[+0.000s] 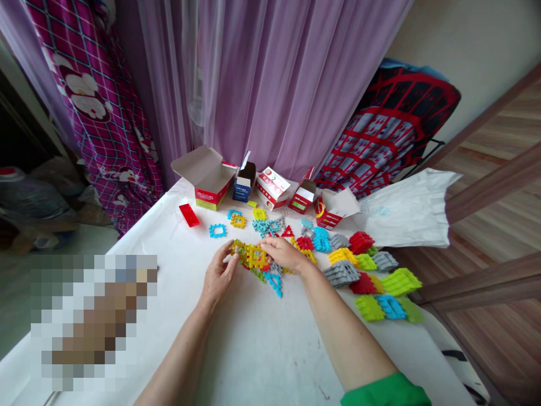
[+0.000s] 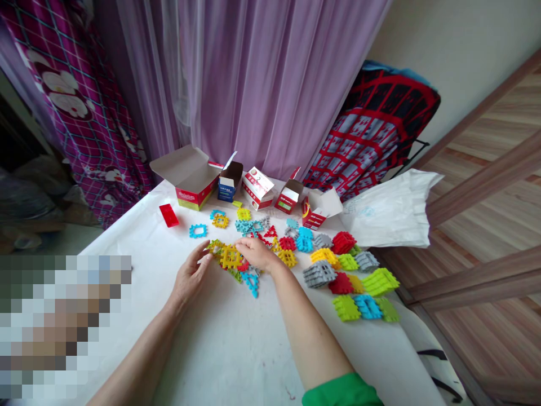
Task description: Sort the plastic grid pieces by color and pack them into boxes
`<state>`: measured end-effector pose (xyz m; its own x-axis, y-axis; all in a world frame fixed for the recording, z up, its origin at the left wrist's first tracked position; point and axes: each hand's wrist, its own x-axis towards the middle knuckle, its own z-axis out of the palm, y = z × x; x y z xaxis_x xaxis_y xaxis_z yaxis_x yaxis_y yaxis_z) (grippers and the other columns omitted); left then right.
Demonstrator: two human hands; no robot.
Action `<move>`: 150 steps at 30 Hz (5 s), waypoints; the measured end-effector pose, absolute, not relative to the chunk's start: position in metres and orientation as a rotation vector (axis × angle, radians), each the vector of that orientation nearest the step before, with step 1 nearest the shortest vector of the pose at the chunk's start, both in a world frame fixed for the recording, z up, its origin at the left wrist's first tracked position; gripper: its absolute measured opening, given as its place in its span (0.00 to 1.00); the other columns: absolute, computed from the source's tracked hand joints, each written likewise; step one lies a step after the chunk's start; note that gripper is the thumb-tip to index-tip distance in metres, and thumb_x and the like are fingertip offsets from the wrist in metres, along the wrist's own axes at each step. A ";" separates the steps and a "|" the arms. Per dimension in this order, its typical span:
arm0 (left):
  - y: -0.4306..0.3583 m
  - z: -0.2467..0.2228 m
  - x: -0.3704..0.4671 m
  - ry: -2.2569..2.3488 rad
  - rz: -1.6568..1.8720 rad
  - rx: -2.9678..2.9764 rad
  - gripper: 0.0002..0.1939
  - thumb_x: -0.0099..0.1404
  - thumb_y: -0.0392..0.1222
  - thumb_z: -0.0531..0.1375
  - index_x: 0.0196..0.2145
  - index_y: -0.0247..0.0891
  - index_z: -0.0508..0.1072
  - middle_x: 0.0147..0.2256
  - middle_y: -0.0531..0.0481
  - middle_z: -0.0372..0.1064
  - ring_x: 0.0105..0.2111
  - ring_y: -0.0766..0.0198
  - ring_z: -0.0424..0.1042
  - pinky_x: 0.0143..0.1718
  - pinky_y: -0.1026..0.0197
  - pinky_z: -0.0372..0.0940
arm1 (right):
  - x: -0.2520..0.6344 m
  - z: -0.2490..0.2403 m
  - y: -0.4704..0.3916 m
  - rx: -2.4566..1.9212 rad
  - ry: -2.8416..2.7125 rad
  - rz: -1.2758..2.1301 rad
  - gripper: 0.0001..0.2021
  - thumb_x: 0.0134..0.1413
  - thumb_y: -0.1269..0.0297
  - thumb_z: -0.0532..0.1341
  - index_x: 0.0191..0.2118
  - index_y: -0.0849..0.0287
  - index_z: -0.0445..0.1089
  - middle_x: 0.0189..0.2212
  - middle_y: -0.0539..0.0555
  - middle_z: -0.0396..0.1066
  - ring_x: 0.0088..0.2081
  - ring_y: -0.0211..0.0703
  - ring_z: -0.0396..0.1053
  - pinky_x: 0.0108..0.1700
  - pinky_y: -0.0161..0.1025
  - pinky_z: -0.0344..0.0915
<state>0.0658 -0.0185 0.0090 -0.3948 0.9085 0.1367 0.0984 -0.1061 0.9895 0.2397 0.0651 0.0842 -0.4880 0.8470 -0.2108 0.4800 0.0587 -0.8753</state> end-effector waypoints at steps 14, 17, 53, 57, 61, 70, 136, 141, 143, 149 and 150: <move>-0.019 0.013 0.070 1.383 1.404 1.090 0.31 0.46 0.68 0.66 0.36 0.38 0.77 0.32 0.47 0.78 0.29 0.63 0.73 0.33 0.60 0.69 | 0.233 0.037 0.021 -1.296 -1.481 1.368 0.10 0.55 0.60 0.57 0.41 0.57 0.68 0.25 0.46 0.71 0.22 0.35 0.69 0.21 0.30 0.62; -0.019 0.017 0.069 1.375 1.396 1.049 0.32 0.45 0.69 0.66 0.34 0.37 0.77 0.30 0.48 0.77 0.25 0.66 0.71 0.28 0.62 0.67 | 0.240 0.032 0.013 -1.243 -1.542 1.213 0.14 0.53 0.59 0.59 0.45 0.58 0.68 0.36 0.53 0.75 0.28 0.38 0.73 0.25 0.33 0.67; -0.021 0.014 0.073 1.258 1.354 1.009 0.29 0.48 0.62 0.67 0.40 0.38 0.77 0.33 0.49 0.76 0.29 0.65 0.71 0.32 0.61 0.67 | 0.262 0.036 -0.015 -1.196 -2.103 0.199 0.25 0.53 0.61 0.65 0.57 0.56 0.67 0.50 0.59 0.70 0.50 0.49 0.70 0.52 0.45 0.69; -0.021 0.016 0.073 1.254 1.324 1.016 0.31 0.46 0.64 0.67 0.40 0.38 0.78 0.37 0.46 0.78 0.35 0.60 0.75 0.39 0.58 0.70 | 0.264 0.038 -0.016 -1.164 -2.196 0.150 0.26 0.51 0.63 0.67 0.57 0.54 0.69 0.48 0.58 0.70 0.50 0.49 0.69 0.54 0.46 0.68; -0.022 0.017 0.073 1.269 1.304 1.018 0.33 0.45 0.66 0.67 0.40 0.38 0.79 0.36 0.45 0.78 0.34 0.59 0.75 0.38 0.57 0.70 | 0.260 0.038 -0.021 -1.189 -2.216 0.092 0.23 0.51 0.62 0.67 0.54 0.55 0.70 0.48 0.58 0.71 0.50 0.50 0.69 0.53 0.46 0.67; -0.026 0.023 0.073 1.428 1.366 1.056 0.30 0.53 0.67 0.62 0.41 0.38 0.78 0.38 0.43 0.78 0.31 0.60 0.75 0.23 0.64 0.64 | 0.271 0.025 -0.029 -1.454 -1.948 -0.019 0.18 0.52 0.54 0.64 0.46 0.59 0.72 0.38 0.58 0.75 0.40 0.48 0.73 0.43 0.41 0.68; -0.021 0.026 0.059 1.585 1.710 0.714 0.20 0.58 0.48 0.58 0.47 0.39 0.71 0.48 0.42 0.74 0.40 0.59 0.77 0.30 0.64 0.67 | 0.259 0.077 0.054 -1.699 -2.101 0.132 0.14 0.61 0.65 0.55 0.47 0.53 0.75 0.44 0.53 0.77 0.46 0.44 0.72 0.47 0.36 0.64; -0.022 0.025 0.059 1.551 1.702 0.648 0.21 0.57 0.50 0.60 0.46 0.39 0.72 0.49 0.41 0.74 0.40 0.58 0.77 0.31 0.63 0.67 | 0.190 0.075 0.109 -1.404 -2.491 0.181 0.19 0.58 0.67 0.59 0.55 0.58 0.70 0.57 0.58 0.68 0.56 0.47 0.64 0.58 0.42 0.59; -0.022 0.024 0.058 1.544 1.703 0.631 0.21 0.56 0.51 0.60 0.46 0.39 0.72 0.49 0.41 0.74 0.40 0.58 0.77 0.30 0.62 0.67 | 0.170 0.070 0.125 -1.379 -2.576 0.179 0.21 0.57 0.63 0.61 0.57 0.57 0.68 0.59 0.58 0.67 0.59 0.50 0.61 0.59 0.46 0.58; -0.020 0.017 0.056 1.527 1.706 0.642 0.21 0.56 0.51 0.61 0.46 0.40 0.72 0.48 0.41 0.75 0.39 0.57 0.78 0.30 0.62 0.67 | 0.149 0.061 0.142 -1.469 -2.632 0.182 0.13 0.60 0.63 0.59 0.49 0.56 0.73 0.48 0.58 0.76 0.53 0.52 0.67 0.56 0.49 0.58; -0.020 0.015 0.056 1.531 1.704 0.652 0.21 0.57 0.51 0.61 0.46 0.40 0.72 0.47 0.41 0.75 0.39 0.57 0.78 0.30 0.62 0.67 | 0.149 0.063 0.141 -1.474 -2.616 0.182 0.12 0.62 0.65 0.57 0.47 0.57 0.74 0.46 0.58 0.77 0.52 0.51 0.68 0.56 0.48 0.58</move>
